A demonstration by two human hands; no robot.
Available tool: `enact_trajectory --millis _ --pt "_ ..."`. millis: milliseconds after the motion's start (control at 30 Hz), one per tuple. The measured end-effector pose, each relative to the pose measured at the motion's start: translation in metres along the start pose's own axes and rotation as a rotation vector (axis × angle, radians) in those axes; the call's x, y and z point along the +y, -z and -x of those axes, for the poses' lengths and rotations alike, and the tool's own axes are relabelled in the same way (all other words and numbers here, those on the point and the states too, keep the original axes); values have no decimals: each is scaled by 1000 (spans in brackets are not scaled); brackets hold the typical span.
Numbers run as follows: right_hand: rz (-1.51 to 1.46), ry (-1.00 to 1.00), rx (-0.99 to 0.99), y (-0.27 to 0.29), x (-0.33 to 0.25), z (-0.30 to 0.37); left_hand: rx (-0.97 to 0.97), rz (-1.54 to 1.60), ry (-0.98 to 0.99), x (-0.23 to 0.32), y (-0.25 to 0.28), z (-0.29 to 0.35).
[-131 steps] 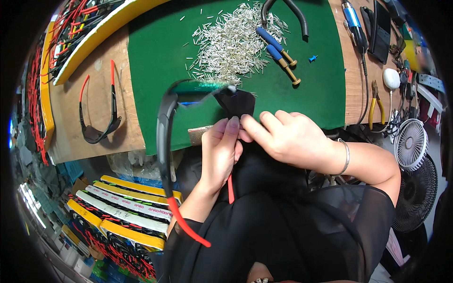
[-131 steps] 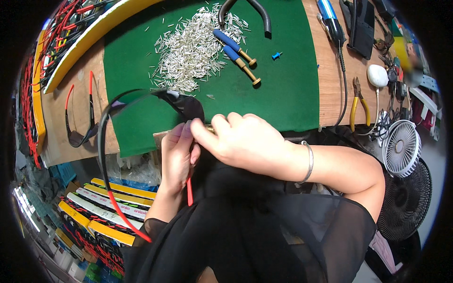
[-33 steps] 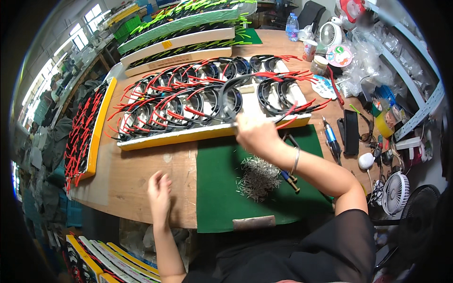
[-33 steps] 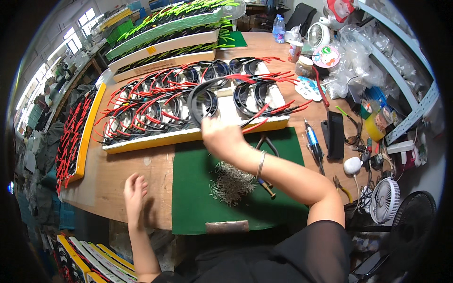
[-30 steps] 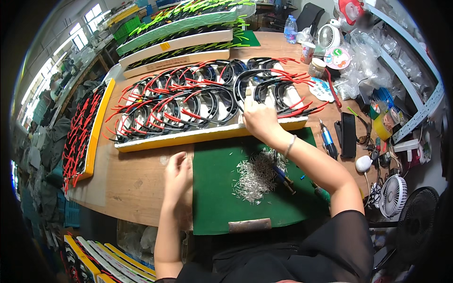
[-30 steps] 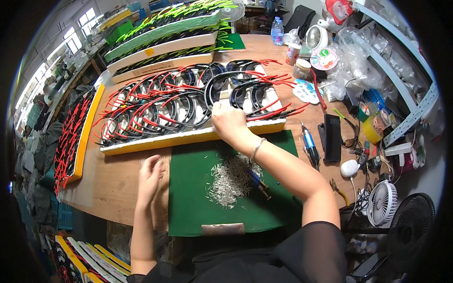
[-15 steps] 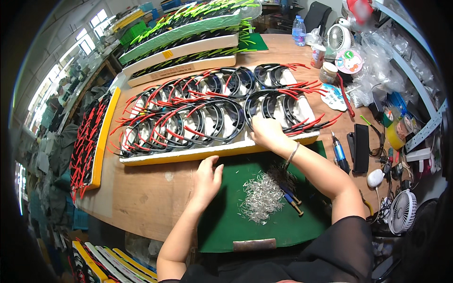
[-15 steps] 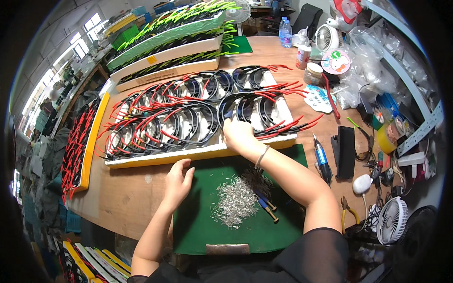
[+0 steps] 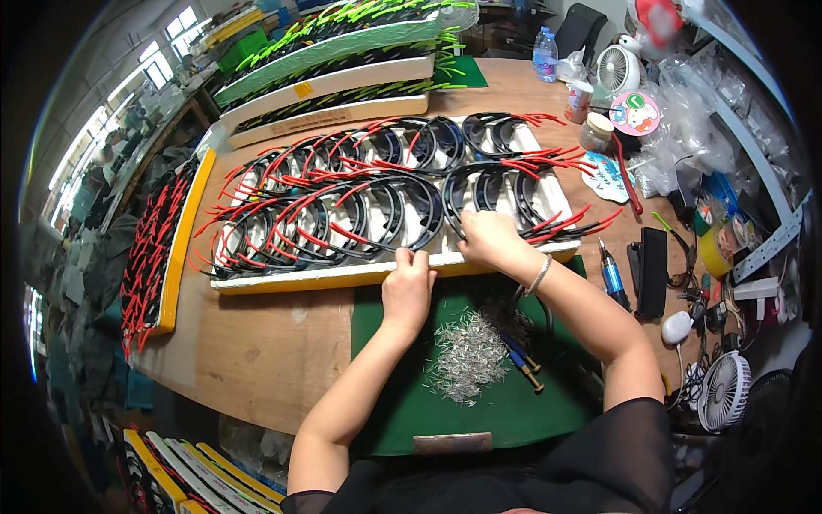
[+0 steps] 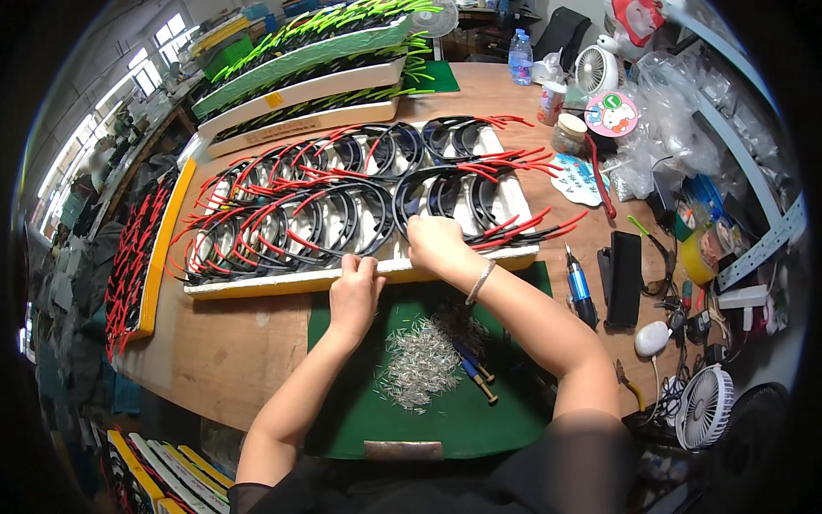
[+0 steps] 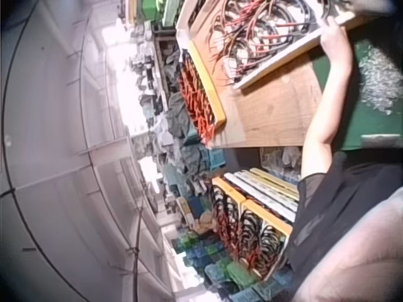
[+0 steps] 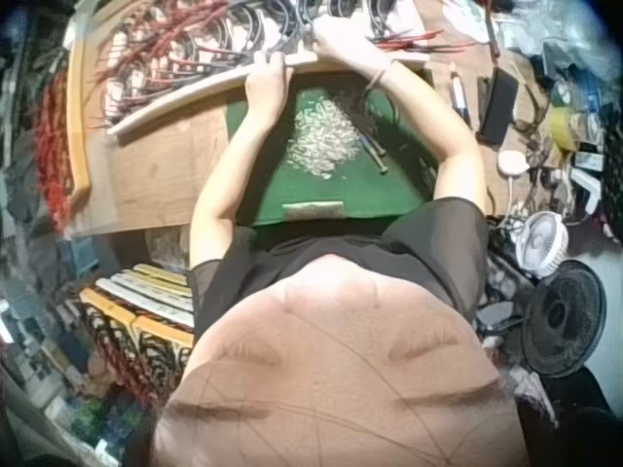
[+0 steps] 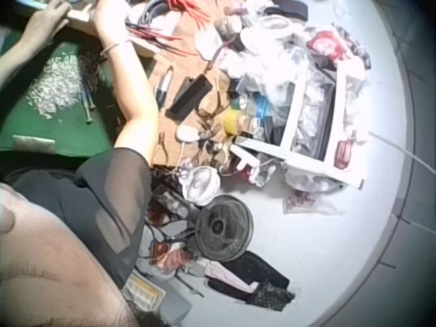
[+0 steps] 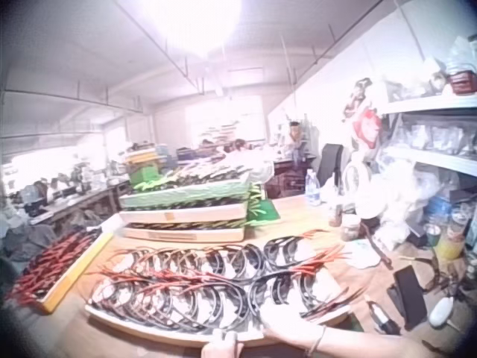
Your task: The person assembles sunglasses by inserting small metal pins into the frame using a screwdriver and pliers. They repeatedly pick up sunglasses from a tray, secure the pins, and place the finished units back into the tray.
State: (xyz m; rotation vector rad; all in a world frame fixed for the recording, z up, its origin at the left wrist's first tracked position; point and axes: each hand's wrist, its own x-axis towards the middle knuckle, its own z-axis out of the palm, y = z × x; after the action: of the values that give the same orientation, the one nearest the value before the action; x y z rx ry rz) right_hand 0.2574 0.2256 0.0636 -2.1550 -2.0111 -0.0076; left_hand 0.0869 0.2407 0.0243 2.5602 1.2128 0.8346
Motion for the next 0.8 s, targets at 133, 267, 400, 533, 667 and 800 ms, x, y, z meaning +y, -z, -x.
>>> enact_trajectory --millis 133,267,400,533,667,800 --pt "52 -21 -60 3 3 6 -6 42 1 10 2 5" --pt "88 -11 -73 0 0 1 -29 21 13 14 4 4" --pt "72 -30 -163 12 -4 -2 -59 84 -39 11 11 7" --pt "82 -5 -67 48 -6 -10 41 262 -128 -8 41 39" --pt "36 -137 90 49 18 -84 3 412 -34 -39 39 74" --pt "198 -331 60 30 37 -144 101 492 -32 -46 23 81"
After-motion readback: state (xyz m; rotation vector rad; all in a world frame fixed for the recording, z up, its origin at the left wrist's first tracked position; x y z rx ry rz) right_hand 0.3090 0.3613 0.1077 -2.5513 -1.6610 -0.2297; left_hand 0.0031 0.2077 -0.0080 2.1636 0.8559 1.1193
